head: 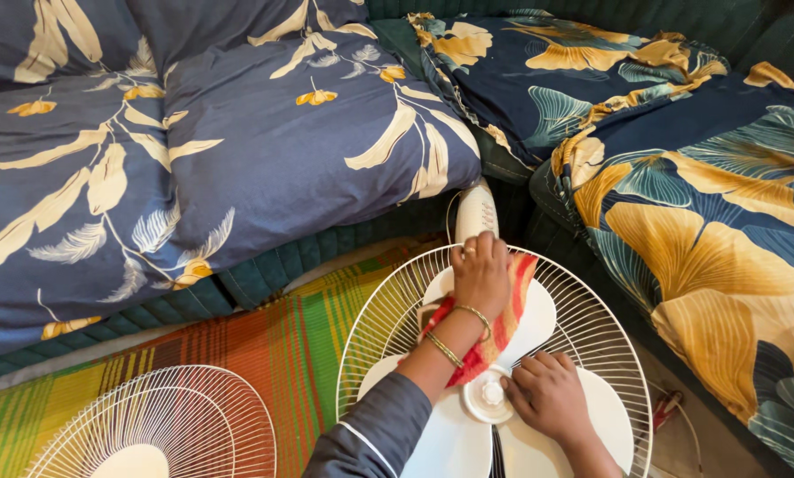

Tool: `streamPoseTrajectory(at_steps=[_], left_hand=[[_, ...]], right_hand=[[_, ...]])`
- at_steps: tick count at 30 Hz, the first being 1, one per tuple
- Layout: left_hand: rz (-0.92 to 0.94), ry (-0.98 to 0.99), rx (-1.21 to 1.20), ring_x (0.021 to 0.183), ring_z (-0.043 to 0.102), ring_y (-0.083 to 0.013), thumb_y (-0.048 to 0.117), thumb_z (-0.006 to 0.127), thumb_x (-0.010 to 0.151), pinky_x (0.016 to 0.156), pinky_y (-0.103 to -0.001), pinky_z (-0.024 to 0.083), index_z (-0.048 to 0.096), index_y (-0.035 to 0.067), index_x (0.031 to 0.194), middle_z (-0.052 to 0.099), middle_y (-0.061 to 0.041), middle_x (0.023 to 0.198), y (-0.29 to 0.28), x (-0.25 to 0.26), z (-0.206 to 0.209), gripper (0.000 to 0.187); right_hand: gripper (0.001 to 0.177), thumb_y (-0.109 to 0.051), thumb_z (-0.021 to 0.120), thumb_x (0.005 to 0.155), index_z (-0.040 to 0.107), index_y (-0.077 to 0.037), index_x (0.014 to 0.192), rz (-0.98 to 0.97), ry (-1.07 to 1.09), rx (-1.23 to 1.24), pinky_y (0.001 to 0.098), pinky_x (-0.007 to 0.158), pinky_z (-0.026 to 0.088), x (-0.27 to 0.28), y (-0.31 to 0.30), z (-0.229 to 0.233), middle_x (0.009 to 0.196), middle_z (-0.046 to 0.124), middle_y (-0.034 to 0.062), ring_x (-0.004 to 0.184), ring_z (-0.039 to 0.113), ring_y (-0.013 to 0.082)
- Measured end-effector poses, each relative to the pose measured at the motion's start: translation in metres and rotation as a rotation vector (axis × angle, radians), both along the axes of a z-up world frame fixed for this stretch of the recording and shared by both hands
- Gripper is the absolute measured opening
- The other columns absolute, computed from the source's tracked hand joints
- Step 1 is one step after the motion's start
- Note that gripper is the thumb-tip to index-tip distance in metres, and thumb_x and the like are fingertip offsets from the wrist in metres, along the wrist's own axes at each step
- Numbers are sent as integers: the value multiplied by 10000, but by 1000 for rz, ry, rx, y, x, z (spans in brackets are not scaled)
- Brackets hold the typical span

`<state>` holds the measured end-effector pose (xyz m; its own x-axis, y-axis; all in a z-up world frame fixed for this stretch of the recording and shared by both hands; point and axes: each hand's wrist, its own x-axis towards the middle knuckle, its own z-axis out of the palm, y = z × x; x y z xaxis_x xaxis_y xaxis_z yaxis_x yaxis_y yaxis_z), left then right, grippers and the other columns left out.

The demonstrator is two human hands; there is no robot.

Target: The person wipes the fan blades with a cloth, then attaches the blades to the fan motor. They place the front wire cage over the blades and secure it by tightening the central hub nut with their hands.

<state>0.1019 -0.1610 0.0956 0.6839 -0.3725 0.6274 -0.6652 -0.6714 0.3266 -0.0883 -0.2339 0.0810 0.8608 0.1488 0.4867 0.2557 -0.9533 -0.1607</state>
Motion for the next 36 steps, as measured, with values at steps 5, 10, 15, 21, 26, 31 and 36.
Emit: streamPoseTrajectory(at_steps=[5, 10, 15, 21, 26, 31, 36], left_hand=[[-21, -96, -86, 960, 616, -264, 279, 592, 989, 843, -457, 430, 619, 132, 969, 602, -60, 988, 5, 24, 30, 151], [-266, -105, 128, 913, 655, -229, 202, 566, 968, 813, -426, 469, 647, 156, 970, 630, -30, 948, 2, 21, 5, 94], [-375, -260, 393, 976, 646, -205, 195, 566, 906, 820, -394, 471, 701, 152, 969, 649, -20, 988, -16, 14, -37, 156], [-439, -207, 449, 1071, 601, -244, 358, 565, 929, 860, -399, 471, 691, 152, 985, 642, -42, 1049, -40, 32, -51, 247], [-405, -150, 446, 1072, 604, -246, 430, 545, 951, 863, -432, 481, 654, 129, 1058, 644, -57, 1081, -56, 36, -58, 337], [-381, -28, 435, 945, 669, -248, 455, 515, 974, 789, -434, 520, 628, 125, 1044, 672, -63, 1024, -52, 36, -60, 356], [-218, 15, 381, 867, 702, -244, 436, 472, 1011, 756, -444, 535, 605, 130, 1024, 696, -55, 958, -36, 35, -60, 333]], right_hand=[[257, -280, 701, 793, 601, -107, 632, -31, 40, 1, 409, 723, 396, -7, -6, -5, 675, 594, 51, 727, 571, 258], [269, -284, 692, 794, 605, -111, 608, -30, 7, 20, 409, 722, 394, -8, -9, -8, 687, 604, 40, 741, 581, 253], [285, -297, 696, 798, 605, -108, 605, -53, 37, 8, 411, 725, 392, -8, -12, -9, 694, 609, 39, 744, 588, 250], [281, -293, 709, 798, 598, -118, 609, -56, -33, 10, 412, 729, 393, -10, -13, -13, 692, 587, 41, 736, 583, 253], [290, -288, 731, 799, 584, -121, 614, -95, -79, 11, 401, 715, 388, -9, -15, -22, 674, 549, 36, 710, 560, 248], [301, -284, 745, 791, 561, -132, 607, -129, -120, -28, 403, 704, 372, -9, -12, -27, 670, 526, 24, 698, 539, 242], [322, -280, 745, 793, 536, -132, 597, -140, -149, -29, 394, 715, 379, -10, -1, -27, 680, 516, 21, 705, 536, 236]])
